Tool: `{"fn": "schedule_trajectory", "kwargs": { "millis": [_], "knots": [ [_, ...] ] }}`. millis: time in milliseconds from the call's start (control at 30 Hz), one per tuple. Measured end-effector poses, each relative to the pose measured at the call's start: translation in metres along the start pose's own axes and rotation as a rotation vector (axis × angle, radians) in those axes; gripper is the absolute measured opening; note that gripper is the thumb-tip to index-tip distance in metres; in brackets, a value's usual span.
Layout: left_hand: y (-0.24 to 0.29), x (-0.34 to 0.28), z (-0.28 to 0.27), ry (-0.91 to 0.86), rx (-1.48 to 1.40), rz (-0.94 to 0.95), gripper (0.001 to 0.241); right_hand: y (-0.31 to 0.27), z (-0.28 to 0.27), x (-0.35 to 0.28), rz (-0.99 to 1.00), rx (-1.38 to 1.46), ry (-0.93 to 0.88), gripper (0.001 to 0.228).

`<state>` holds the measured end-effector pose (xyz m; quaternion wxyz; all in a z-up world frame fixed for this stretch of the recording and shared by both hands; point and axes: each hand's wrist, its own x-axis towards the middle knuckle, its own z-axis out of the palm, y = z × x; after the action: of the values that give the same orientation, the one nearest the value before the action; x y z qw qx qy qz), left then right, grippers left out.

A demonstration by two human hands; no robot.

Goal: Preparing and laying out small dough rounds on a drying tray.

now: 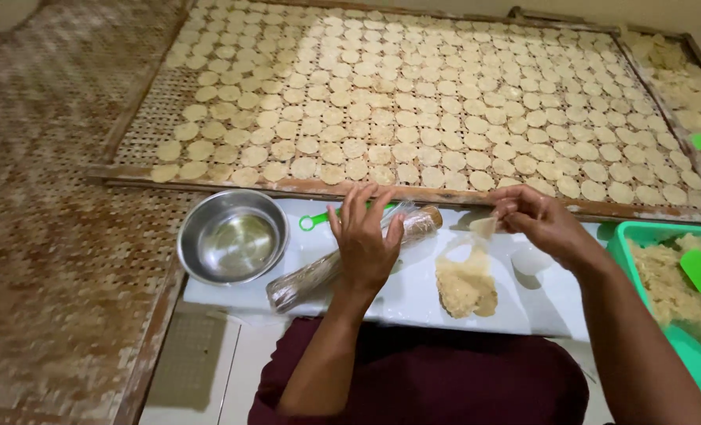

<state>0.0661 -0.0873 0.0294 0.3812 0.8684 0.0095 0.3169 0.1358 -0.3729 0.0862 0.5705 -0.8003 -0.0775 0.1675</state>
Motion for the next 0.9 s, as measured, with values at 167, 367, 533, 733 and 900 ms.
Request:
{"fn": "schedule_trajectory", "kwargs": {
  "millis": [167, 367, 533, 733, 900],
  "knots": [
    [0.004, -0.015, -0.012, -0.004, -0.001, 0.056, 0.038, -0.016, -0.012, -0.012, -0.058, 0.055, -0.099, 0.039],
    [0.014, -0.042, -0.027, -0.052, -0.041, 0.09, 0.04, -0.024, -0.013, -0.021, -0.022, 0.192, -0.143, 0.039],
    [0.032, -0.064, -0.04, 0.014, -0.071, 0.163, 0.045, -0.037, -0.004, -0.032, -0.144, 0.24, -0.266, 0.038],
    [0.05, -0.087, -0.045, -0.026, -0.343, 0.292, 0.032, -0.078, 0.013, -0.011, -0.012, 0.003, -0.196, 0.043],
    [0.015, -0.109, 0.013, -0.772, -0.354, 0.375, 0.047, -0.104, 0.04, 0.052, -0.061, 0.018, -0.224, 0.041]
  ]
}}
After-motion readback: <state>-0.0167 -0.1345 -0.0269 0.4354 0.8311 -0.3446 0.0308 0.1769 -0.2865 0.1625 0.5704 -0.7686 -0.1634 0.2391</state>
